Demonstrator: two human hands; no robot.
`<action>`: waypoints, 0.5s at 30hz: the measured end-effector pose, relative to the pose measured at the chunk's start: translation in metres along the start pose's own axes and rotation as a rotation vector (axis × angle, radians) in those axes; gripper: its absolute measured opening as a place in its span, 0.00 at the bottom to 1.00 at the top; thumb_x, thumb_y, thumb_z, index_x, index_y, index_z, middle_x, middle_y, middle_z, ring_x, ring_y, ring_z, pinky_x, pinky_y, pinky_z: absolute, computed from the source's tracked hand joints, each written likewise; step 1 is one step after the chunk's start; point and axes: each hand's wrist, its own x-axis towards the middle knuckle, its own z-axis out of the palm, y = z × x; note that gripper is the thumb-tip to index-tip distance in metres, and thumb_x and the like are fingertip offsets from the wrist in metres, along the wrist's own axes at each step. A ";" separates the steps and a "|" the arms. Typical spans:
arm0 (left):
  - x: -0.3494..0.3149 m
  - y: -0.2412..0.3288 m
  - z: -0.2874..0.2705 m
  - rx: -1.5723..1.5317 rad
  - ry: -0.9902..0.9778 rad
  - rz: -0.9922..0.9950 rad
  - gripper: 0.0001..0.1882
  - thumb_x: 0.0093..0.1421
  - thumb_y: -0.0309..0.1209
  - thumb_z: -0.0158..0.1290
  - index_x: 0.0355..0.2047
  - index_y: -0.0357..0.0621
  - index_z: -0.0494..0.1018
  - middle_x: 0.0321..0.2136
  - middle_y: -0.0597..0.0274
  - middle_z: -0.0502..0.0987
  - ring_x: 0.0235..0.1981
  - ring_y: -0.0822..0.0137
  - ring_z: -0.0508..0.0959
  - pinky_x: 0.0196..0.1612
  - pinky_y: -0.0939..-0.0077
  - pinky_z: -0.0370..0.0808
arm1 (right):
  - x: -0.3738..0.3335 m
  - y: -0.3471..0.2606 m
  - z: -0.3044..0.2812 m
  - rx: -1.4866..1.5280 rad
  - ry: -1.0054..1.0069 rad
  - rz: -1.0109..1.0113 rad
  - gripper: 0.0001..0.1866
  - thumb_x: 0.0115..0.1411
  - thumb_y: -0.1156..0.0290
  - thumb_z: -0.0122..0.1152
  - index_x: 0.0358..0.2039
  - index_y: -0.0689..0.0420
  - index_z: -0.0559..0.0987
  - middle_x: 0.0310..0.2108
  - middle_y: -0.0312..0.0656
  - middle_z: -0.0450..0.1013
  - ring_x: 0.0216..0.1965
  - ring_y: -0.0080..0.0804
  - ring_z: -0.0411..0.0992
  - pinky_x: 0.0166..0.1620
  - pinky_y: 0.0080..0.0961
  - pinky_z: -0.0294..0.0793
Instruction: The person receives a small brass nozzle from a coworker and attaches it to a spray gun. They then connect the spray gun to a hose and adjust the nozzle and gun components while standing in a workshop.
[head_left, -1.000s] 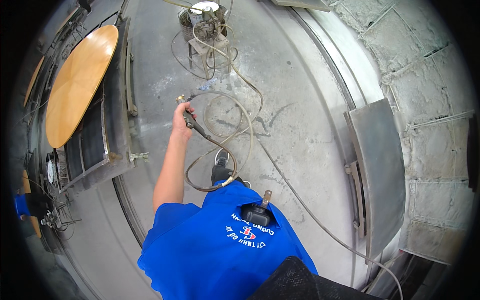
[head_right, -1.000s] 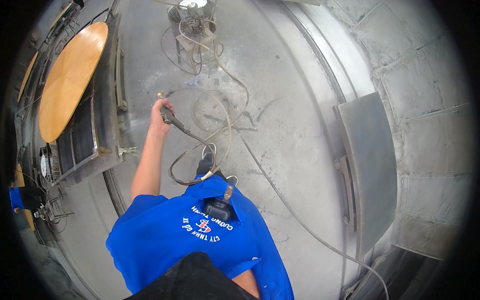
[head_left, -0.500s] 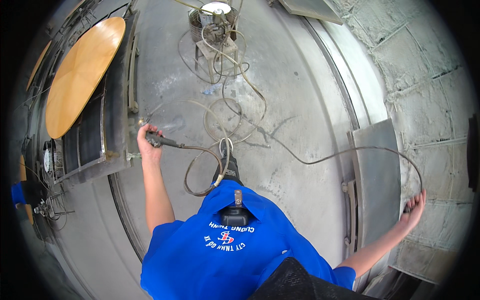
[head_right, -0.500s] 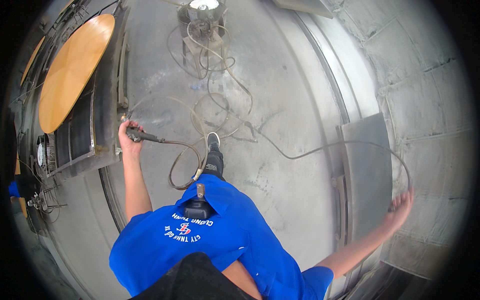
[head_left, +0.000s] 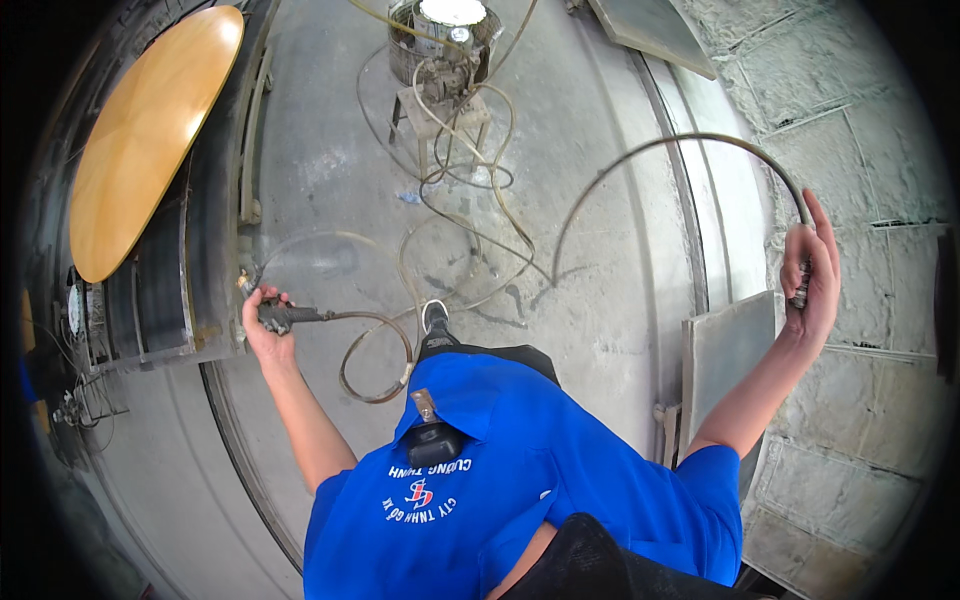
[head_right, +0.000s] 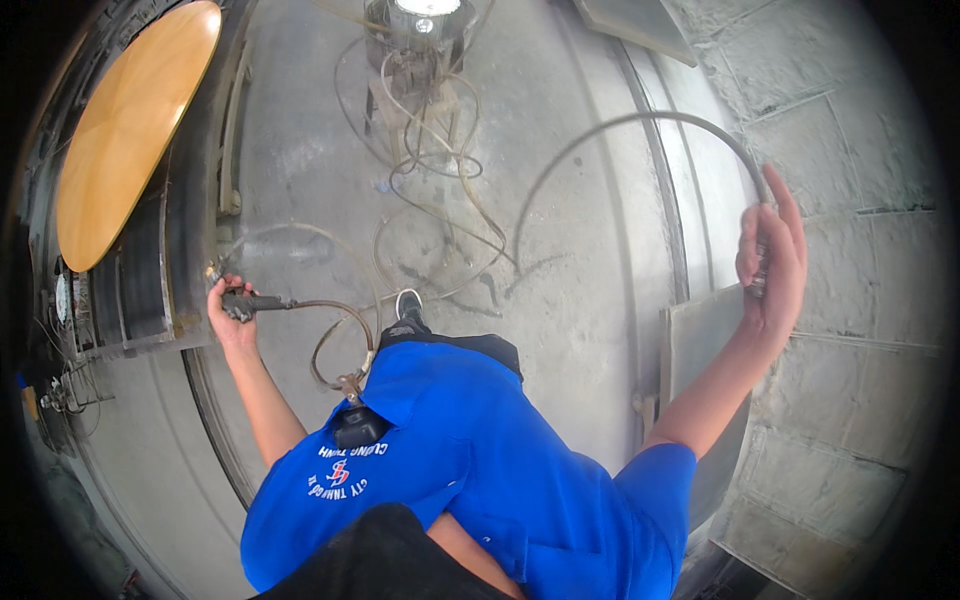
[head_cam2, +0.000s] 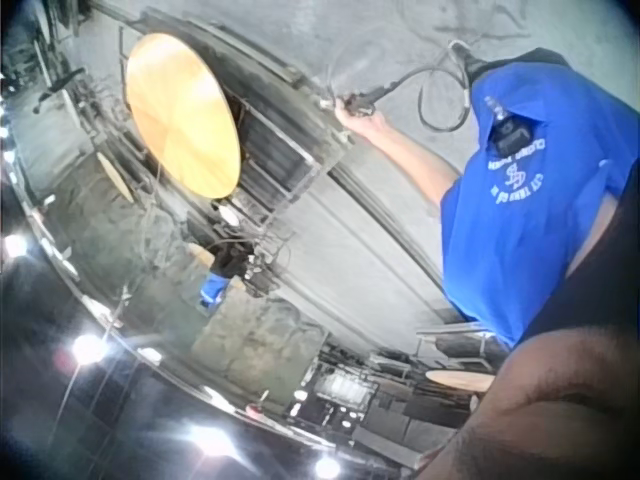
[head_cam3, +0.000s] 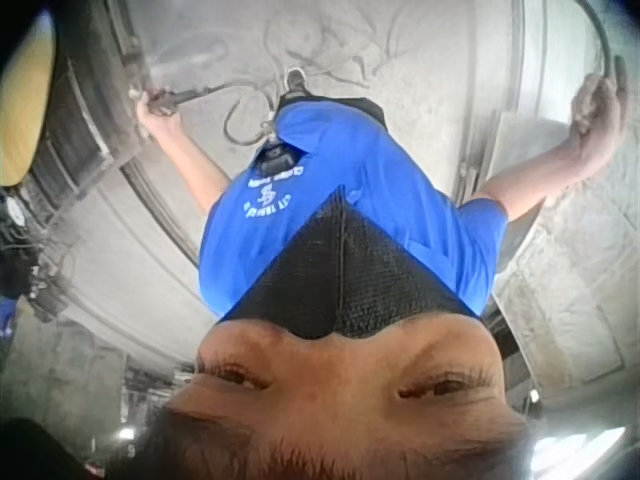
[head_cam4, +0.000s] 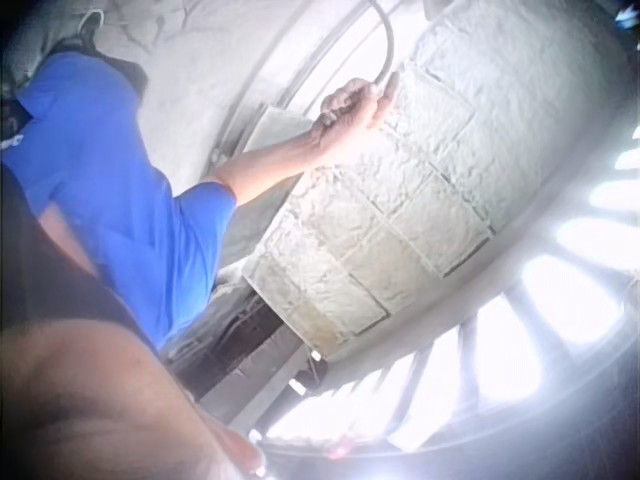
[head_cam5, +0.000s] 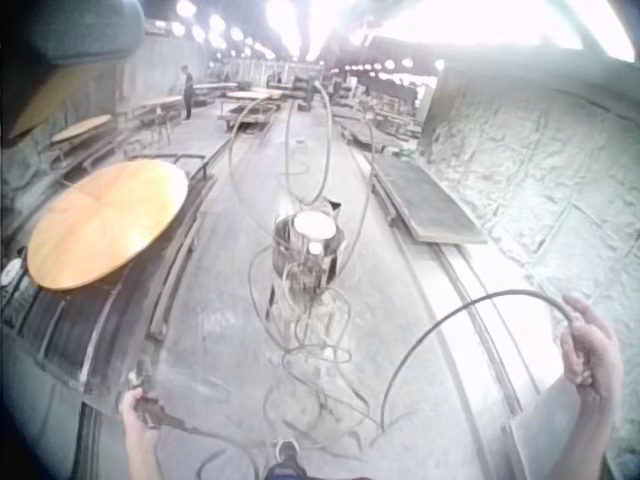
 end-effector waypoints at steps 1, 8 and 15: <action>0.001 0.000 0.003 0.019 -0.005 0.002 0.13 0.59 0.36 0.56 0.40 0.42 0.74 0.32 0.62 0.77 0.33 0.63 0.76 0.37 0.64 0.72 | 0.011 0.000 0.011 -0.169 -0.035 -0.001 0.24 0.66 0.76 0.54 0.62 0.64 0.69 0.24 0.32 0.68 0.17 0.14 0.60 0.20 0.13 0.61; -0.014 -0.018 0.033 0.117 0.002 0.039 0.14 0.58 0.33 0.58 0.43 0.41 0.75 0.32 0.62 0.78 0.33 0.67 0.76 0.37 0.72 0.72 | 0.135 0.040 0.050 -1.336 -0.115 -0.819 0.09 0.59 0.75 0.63 0.41 0.52 0.81 0.26 0.45 0.75 0.26 0.39 0.74 0.29 0.31 0.71; -0.030 -0.060 0.083 0.185 0.083 0.128 0.13 0.57 0.32 0.59 0.42 0.42 0.75 0.32 0.64 0.78 0.33 0.70 0.75 0.38 0.77 0.69 | 0.302 0.071 -0.024 -1.072 0.582 -1.499 0.06 0.61 0.75 0.65 0.39 0.54 0.84 0.29 0.40 0.80 0.26 0.33 0.77 0.30 0.29 0.76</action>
